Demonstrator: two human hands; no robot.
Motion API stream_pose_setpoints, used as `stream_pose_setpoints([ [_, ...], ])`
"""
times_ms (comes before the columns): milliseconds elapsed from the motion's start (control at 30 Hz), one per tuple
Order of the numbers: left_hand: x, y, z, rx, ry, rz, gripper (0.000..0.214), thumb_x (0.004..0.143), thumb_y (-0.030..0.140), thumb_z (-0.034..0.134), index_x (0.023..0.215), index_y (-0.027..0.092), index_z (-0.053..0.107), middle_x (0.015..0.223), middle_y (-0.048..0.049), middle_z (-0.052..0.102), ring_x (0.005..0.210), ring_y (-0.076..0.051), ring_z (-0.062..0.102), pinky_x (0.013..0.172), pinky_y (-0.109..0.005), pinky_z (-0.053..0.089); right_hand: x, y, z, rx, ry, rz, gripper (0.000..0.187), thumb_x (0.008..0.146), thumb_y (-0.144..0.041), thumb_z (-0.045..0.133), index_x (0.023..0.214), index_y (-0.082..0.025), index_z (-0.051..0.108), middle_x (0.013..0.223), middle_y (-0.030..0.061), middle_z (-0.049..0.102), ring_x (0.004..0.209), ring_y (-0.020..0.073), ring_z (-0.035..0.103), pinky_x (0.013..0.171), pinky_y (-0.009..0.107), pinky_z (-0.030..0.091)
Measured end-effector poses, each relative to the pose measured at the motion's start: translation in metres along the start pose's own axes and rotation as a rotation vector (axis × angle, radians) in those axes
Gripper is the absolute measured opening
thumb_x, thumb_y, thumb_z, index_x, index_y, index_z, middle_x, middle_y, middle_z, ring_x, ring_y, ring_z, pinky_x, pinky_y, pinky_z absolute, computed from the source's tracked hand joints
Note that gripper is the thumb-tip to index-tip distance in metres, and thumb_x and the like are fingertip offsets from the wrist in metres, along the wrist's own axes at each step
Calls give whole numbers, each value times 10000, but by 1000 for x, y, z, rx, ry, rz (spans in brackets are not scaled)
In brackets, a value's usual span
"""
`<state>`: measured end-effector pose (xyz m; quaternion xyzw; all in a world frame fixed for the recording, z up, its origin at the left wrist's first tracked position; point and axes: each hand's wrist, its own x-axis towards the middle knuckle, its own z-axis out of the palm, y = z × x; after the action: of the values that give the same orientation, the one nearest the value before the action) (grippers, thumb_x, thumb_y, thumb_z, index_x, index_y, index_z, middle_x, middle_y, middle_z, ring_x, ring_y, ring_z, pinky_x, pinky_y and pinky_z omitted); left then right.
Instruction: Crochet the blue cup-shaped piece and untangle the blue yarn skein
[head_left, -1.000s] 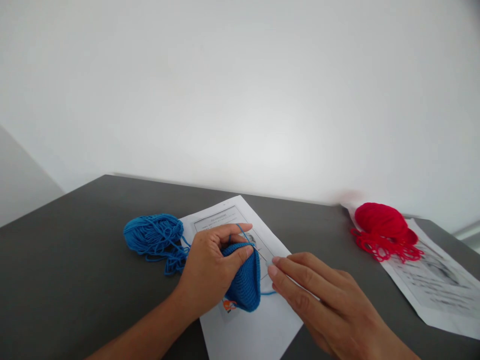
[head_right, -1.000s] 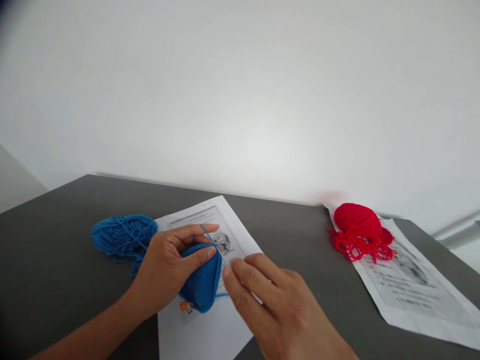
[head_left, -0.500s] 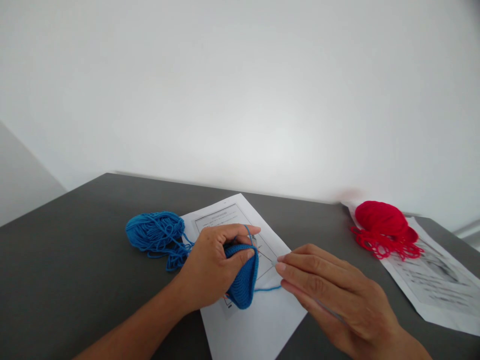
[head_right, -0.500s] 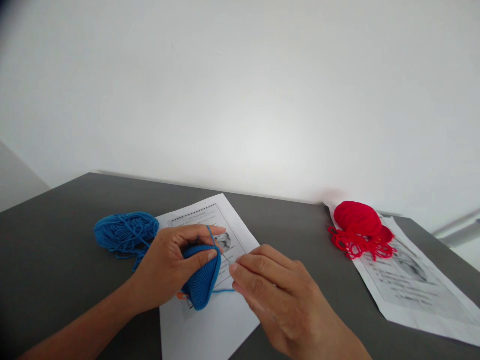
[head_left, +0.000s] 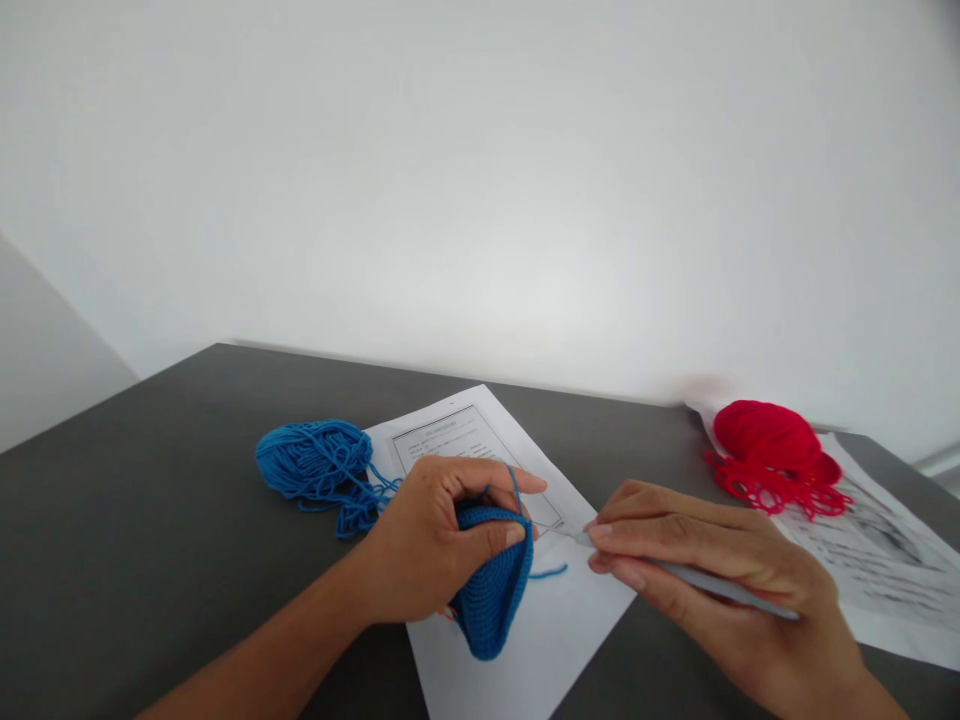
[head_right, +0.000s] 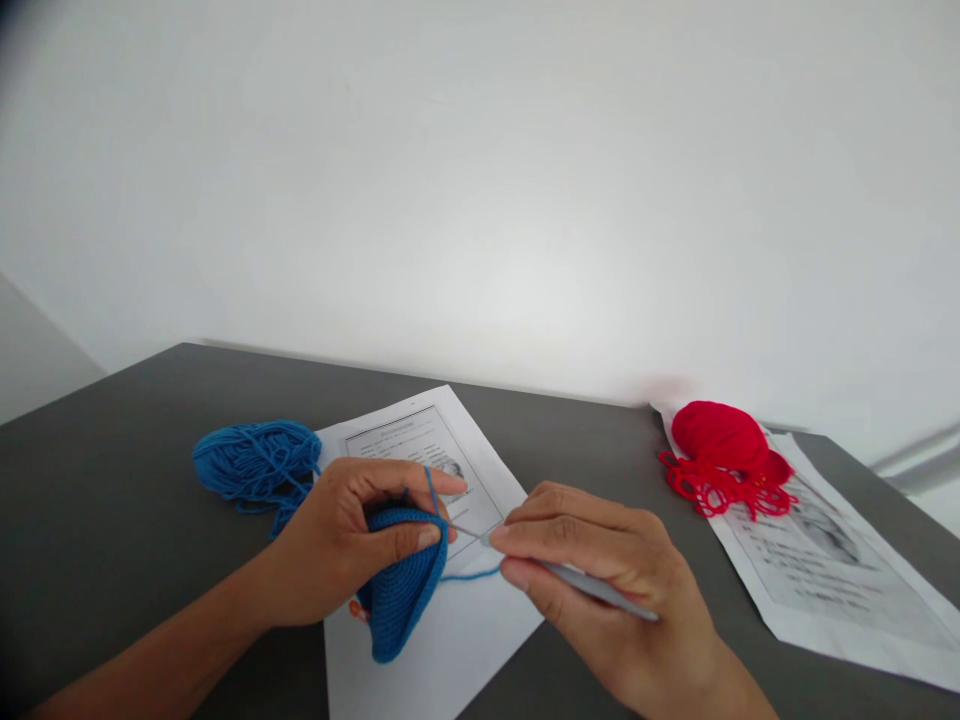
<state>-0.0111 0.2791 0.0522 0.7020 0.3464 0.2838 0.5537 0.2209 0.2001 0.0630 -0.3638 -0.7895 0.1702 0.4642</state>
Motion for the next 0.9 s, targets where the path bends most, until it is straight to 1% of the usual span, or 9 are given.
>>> stream_pose_setpoints([
  [67, 0, -1, -1, -32, -24, 40, 88, 795, 211, 763, 836, 140, 795, 829, -65, 797, 775, -204, 742, 684, -256, 588, 0, -1, -1, 50, 13, 33, 334, 901, -74, 730, 1140, -298, 794, 851, 29, 778, 753, 171, 743, 615, 244, 597],
  [100, 0, -1, -1, -53, -36, 48, 78, 792, 213, 774, 816, 140, 784, 846, -73, 805, 820, -222, 753, 744, -280, 592, 0, -1, -2, 71, 21, 54, 318, 904, -92, 737, 1131, -305, 799, 835, 26, 780, 744, 175, 744, 613, 249, 597],
  [167, -1, -3, -2, -92, -61, 45, 91, 791, 226, 794, 792, 140, 766, 854, -83, 811, 837, -240, 762, 786, -313, 593, 0, 0, -3, 115, 36, 109, 276, 907, -135, 753, 1106, -319, 810, 808, 22, 783, 727, 180, 746, 608, 255, 598],
  [233, -2, -4, -2, -133, -82, 23, 127, 794, 254, 815, 790, 143, 753, 899, -92, 819, 823, -245, 771, 773, -325, 597, -2, 0, -5, 176, 38, 173, 234, 911, -173, 761, 1075, -327, 821, 785, 21, 781, 707, 180, 745, 593, 253, 592],
  [333, -4, -4, -2, -214, -123, 8, 169, 793, 283, 849, 826, 144, 758, 1008, -101, 827, 809, -232, 788, 740, -301, 600, -5, 2, -6, 290, 28, 250, 186, 924, -219, 758, 1060, -324, 830, 742, 25, 776, 681, 174, 730, 589, 257, 583],
  [467, -4, -1, -3, -336, -207, 76, 176, 805, 207, 850, 949, 120, 802, 871, -90, 837, 816, -204, 795, 765, -252, 602, -10, 6, -3, 438, 41, 318, 129, 944, -277, 745, 1033, -299, 835, 689, 38, 766, 671, 180, 713, 615, 286, 576],
  [533, -4, 1, -3, -385, -229, 75, 185, 807, 169, 845, 978, 107, 810, 829, -86, 834, 793, -194, 796, 754, -239, 607, -11, 7, -1, 509, 49, 346, 117, 946, -294, 743, 1014, -287, 838, 682, 41, 760, 651, 178, 711, 616, 294, 573],
  [700, -3, 2, -3, -463, -270, 68, 203, 797, 124, 850, 997, 107, 819, 839, -88, 840, 775, -179, 794, 724, -218, 608, -9, 7, 3, 631, 78, 401, 104, 932, -309, 761, 975, -266, 845, 725, 43, 758, 583, 160, 719, 579, 276, 580],
  [900, -5, -2, -4, -466, -308, 68, 227, 798, 178, 871, 1008, 112, 819, 858, -111, 842, 776, -177, 788, 745, -231, 609, -7, 6, 7, 723, 111, 428, 105, 903, -315, 791, 941, -239, 854, 714, 53, 749, 541, 145, 704, 534, 250, 596],
])
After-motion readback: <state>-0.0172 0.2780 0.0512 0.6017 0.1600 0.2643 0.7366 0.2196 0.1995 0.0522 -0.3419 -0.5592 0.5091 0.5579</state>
